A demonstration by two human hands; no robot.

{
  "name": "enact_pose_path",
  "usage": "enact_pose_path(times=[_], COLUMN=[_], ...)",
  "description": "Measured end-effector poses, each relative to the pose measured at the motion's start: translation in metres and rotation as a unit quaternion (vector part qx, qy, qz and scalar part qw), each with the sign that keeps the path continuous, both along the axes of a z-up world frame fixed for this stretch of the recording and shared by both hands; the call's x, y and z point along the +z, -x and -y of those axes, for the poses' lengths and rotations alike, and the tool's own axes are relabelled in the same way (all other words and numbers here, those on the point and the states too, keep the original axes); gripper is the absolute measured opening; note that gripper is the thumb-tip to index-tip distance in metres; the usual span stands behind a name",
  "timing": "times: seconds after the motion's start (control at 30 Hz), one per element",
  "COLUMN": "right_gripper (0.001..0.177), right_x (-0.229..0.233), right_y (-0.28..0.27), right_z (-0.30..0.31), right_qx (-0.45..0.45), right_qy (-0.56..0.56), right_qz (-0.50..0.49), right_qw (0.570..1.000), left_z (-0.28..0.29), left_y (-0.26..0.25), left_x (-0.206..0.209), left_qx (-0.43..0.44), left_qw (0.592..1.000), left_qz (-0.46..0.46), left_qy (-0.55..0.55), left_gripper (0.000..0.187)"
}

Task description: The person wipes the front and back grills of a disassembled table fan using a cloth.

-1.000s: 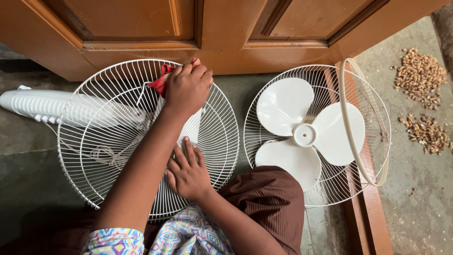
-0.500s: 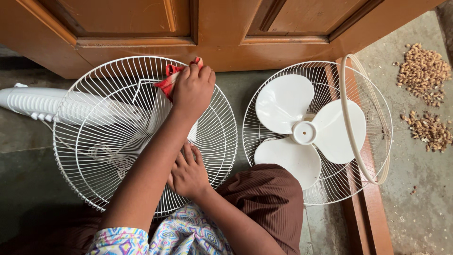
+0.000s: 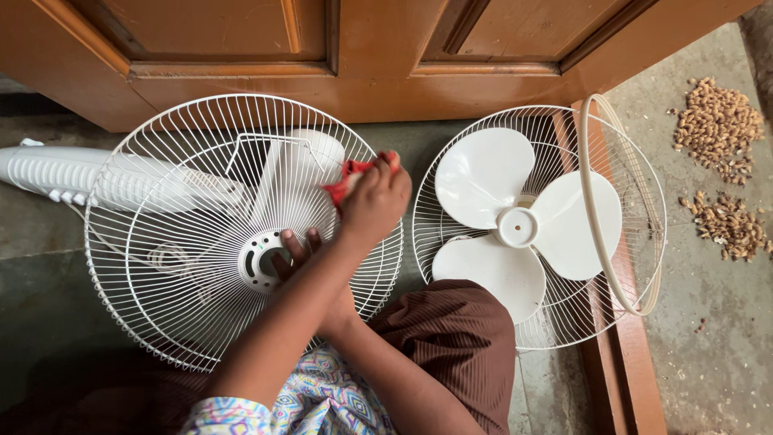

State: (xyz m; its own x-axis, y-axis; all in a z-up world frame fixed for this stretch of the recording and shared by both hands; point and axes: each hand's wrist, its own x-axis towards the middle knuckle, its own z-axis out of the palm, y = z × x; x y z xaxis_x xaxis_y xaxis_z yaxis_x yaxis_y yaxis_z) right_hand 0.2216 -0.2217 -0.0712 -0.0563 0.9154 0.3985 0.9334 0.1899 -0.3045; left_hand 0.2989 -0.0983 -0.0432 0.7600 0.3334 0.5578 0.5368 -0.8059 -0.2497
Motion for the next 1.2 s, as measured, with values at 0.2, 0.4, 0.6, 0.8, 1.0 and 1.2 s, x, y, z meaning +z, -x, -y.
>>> enact_pose_path(times=[0.2, 0.4, 0.6, 0.8, 1.0, 1.2], right_gripper=[0.042, 0.037, 0.039, 0.052, 0.083, 0.08], right_x=[0.028, 0.049, 0.052, 0.046, 0.014, -0.006], right_y=[0.007, 0.001, 0.003, 0.007, 0.035, 0.055], right_z=[-0.006, -0.003, -0.002, 0.009, 0.042, 0.09], right_qx=[-0.051, -0.036, -0.037, -0.048, -0.044, 0.017], right_qy=[-0.012, -0.029, -0.037, -0.013, 0.071, -0.028], right_qz=[-0.005, -0.003, -0.016, 0.017, -0.006, 0.084], right_qw=[0.999, 0.999, 0.998, 0.999, 0.997, 0.996], left_z=[0.071, 0.106, 0.107, 0.115, 0.13, 0.146], left_y=[-0.027, -0.022, -0.012, 0.002, 0.028, 0.062], left_x=[-0.051, -0.067, -0.063, -0.063, -0.052, -0.05], left_qx=[-0.061, -0.1, -0.122, -0.145, -0.167, -0.2], left_qw=[0.99, 0.978, 0.98, 0.976, 0.969, 0.968], left_qz=[-0.093, -0.101, -0.066, -0.031, -0.034, -0.051], left_qy=[0.084, 0.15, 0.14, 0.156, 0.179, 0.144], left_gripper=[0.023, 0.015, 0.013, 0.012, 0.012, 0.01])
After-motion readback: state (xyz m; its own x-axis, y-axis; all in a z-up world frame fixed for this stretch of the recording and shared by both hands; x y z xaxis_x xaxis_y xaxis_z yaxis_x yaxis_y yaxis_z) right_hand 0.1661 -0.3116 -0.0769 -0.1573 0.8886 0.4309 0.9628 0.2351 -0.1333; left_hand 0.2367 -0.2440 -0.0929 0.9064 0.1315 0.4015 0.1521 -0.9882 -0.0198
